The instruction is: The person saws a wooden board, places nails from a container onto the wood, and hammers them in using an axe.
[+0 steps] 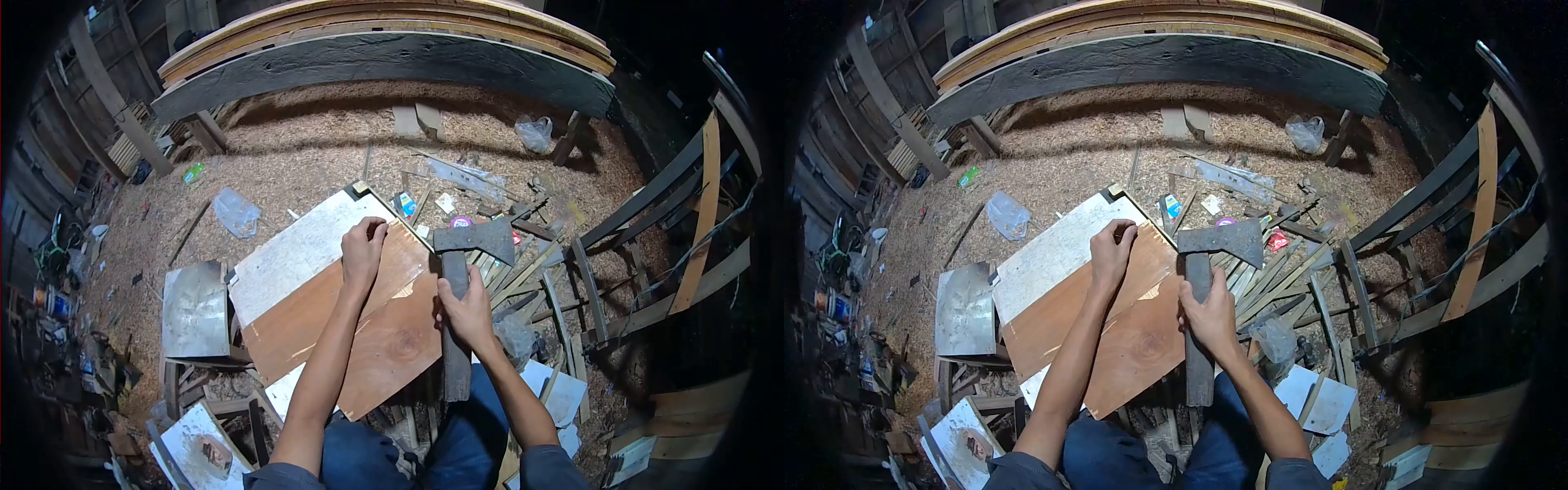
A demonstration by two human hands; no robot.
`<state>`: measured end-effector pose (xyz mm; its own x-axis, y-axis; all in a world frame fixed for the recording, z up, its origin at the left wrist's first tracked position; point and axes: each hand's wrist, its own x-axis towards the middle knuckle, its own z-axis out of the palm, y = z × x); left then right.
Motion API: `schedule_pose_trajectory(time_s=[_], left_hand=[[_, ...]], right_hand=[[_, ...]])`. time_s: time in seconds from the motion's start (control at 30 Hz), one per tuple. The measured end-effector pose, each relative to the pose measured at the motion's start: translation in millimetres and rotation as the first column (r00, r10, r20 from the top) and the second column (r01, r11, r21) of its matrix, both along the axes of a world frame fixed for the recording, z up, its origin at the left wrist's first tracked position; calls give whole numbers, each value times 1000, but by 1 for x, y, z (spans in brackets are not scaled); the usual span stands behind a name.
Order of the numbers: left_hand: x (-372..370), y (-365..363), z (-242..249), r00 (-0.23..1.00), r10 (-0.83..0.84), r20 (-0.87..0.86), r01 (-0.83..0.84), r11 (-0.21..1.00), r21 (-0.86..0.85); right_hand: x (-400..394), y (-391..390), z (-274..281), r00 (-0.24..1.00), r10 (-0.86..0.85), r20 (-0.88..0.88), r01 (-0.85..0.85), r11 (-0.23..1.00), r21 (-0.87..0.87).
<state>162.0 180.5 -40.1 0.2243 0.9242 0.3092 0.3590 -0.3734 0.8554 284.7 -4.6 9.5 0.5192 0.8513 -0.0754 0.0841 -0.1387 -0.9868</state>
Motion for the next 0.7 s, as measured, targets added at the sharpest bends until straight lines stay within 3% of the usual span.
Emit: schedule_pose_trajectory(time_s=[0.13, 0.33, 0.37, 0.5, 0.7], left_hand=[[-1, 1, -4, 1000, 0, -15, 1, 997, 73], [-1, 4, -6, 1000, 11, 11, -12, 996, 94], [0, 5, -9, 1000, 10, 2, -11, 994, 108], [0, 4, -5, 1000, 18, 13, -20, 994, 106], [0, 3, -10, 999, 35, 34, -37, 997, 62]], right_hand=[[5, 0, -5, 998, 44, 34, -42, 998, -50], [17, 16, -5, 847, 205, 491, -174, 979, -109], [16, 24, -7, 858, 237, 455, -223, 971, -84], [4, 58, 41, 644, 279, 712, -303, 948, -98], [-12, 84, 56, 510, 348, 787, -280, 932, -230]])
